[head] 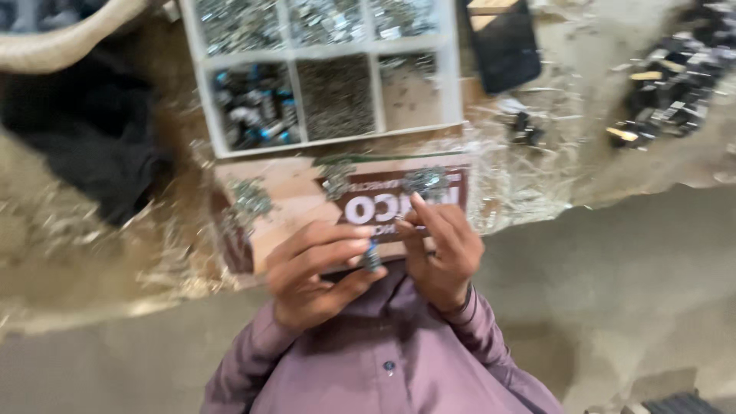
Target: The person sits at a workbench assembling small hardware. They pick plastic wall plugs and metal screws, thread each screw into a plug by hand, and place the finished assemblies into a compartment organizer box, repeating the cycle continuously.
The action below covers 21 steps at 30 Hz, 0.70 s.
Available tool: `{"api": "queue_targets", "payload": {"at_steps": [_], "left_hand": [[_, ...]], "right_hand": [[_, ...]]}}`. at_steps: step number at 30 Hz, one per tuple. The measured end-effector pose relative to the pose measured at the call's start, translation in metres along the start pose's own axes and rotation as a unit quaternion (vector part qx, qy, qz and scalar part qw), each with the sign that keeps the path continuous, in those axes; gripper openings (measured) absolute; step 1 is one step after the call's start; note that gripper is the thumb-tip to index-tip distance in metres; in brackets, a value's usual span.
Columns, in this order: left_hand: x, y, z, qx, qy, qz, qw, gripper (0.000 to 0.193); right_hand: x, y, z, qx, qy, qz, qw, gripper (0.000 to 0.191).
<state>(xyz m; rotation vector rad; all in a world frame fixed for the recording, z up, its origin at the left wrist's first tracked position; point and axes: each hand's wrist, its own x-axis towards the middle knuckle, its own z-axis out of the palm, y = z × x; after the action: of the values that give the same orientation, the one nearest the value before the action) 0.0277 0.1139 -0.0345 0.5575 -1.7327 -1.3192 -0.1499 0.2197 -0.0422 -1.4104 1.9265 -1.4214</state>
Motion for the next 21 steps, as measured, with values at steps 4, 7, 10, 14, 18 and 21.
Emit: {"api": "queue_targets", "payload": {"at_steps": [4,7,10,14,18,21], "left_hand": [[0.001,0.003,-0.001,0.024,0.010,-0.001,1.000,0.042],[0.001,0.005,-0.008,0.038,0.020,0.016,0.999,0.043],[-0.001,0.008,-0.010,0.050,0.033,0.008,0.998,0.045],[-0.003,0.010,-0.014,0.033,0.010,0.003,0.999,0.047],[-0.003,0.009,-0.018,0.072,0.004,0.001,0.997,0.049],[-0.002,0.006,-0.020,0.082,0.000,0.017,0.997,0.048]], "right_hand": [[-0.005,-0.004,0.011,0.159,0.033,0.027,0.986,0.014],[-0.008,-0.015,0.017,0.307,0.055,0.060,0.948,0.016],[-0.001,-0.021,0.017,0.285,-0.005,0.013,0.958,0.015],[0.004,-0.025,0.016,0.193,-0.063,0.005,0.979,0.010],[0.005,-0.026,0.014,0.118,-0.067,0.044,0.990,0.015],[0.008,-0.023,0.008,0.187,-0.113,0.099,0.971,0.018]]}}
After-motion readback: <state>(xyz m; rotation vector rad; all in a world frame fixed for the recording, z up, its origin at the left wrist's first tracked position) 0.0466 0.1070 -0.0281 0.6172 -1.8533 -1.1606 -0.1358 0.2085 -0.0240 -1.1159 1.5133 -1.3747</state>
